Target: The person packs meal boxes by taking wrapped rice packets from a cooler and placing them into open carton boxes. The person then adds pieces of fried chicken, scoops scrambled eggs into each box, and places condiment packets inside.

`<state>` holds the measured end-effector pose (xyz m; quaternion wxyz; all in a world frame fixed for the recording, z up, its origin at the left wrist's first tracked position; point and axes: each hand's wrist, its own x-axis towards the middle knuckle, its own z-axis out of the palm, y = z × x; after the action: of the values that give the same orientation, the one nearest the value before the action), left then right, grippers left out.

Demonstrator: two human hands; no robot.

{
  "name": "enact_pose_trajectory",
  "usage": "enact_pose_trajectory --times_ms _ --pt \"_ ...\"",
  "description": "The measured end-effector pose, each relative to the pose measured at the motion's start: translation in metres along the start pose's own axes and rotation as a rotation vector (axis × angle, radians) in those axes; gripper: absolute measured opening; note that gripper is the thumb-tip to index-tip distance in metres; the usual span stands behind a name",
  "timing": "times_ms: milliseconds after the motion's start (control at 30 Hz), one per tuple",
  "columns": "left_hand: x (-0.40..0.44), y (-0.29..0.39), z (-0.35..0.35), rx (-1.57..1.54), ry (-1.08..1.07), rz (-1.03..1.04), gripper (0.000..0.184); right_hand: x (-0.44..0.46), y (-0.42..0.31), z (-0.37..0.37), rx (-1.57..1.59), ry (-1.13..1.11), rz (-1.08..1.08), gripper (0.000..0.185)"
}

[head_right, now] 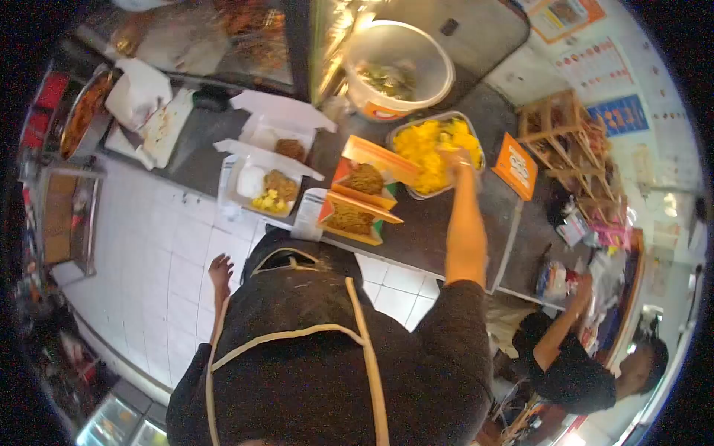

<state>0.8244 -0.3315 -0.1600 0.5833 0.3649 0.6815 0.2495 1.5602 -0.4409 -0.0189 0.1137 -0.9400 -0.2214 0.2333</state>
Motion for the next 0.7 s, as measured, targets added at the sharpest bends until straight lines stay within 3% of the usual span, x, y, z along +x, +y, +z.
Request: enact_pose_trajectory --times_ms 33,67,167,233,333,367,400,433,467,500,533,600,667,700 --pt "0.014 -0.010 0.004 -0.089 0.046 0.225 0.031 0.023 0.011 0.003 0.032 -0.007 -0.037 0.045" --pt "0.004 0.029 0.019 -0.063 0.076 0.287 0.027 0.034 0.006 -0.002 0.032 -0.025 -0.073 0.045" --pt "-0.020 0.169 0.075 -0.046 -0.002 0.574 0.023 0.009 0.008 -0.045 1.006 -0.157 -0.123 0.025" --pt "-0.032 0.257 0.121 -0.069 -0.152 0.825 0.027 -0.074 -0.093 -0.080 0.992 -0.107 -0.052 0.021" --pt "-0.044 0.315 0.179 0.521 -0.105 1.297 0.049 -0.164 -0.187 -0.106 0.950 -0.248 -0.253 0.019" --pt "-0.049 0.314 0.183 0.525 -0.107 1.304 0.049 -0.161 -0.196 -0.100 0.897 -0.381 -0.298 0.022" --pt "-0.056 0.308 0.185 0.812 -0.152 1.201 0.053 -0.155 -0.202 -0.093 0.843 -0.511 -0.341 0.028" --pt "-0.061 0.301 0.185 1.095 -0.193 1.084 0.057 -0.155 -0.206 -0.067 1.099 -0.729 -0.510 0.030" --pt "-0.064 0.289 0.178 1.106 -0.197 1.100 0.057 -0.153 -0.219 -0.038 1.252 -0.858 -0.526 0.032" --pt "-0.065 0.268 0.165 1.026 -0.213 1.089 0.056 -0.163 -0.242 -0.017 0.579 -0.581 -0.982 0.032" --pt "-0.067 0.250 0.154 0.948 -0.234 1.071 0.056 -0.172 -0.266 0.004 -0.030 -0.109 -1.311 0.034" --pt "-0.074 0.224 0.141 0.947 -0.253 1.035 0.054 -0.194 -0.311 0.046 0.015 -0.363 -0.857 0.039" --pt "-0.075 0.211 0.133 0.896 -0.286 0.974 0.050 -0.190 -0.337 0.090 -0.132 -0.377 -0.678 0.044" --pt "-0.074 0.210 0.133 0.890 -0.274 0.970 0.050 -0.167 -0.327 0.146 -0.189 -0.238 -0.807 0.049"
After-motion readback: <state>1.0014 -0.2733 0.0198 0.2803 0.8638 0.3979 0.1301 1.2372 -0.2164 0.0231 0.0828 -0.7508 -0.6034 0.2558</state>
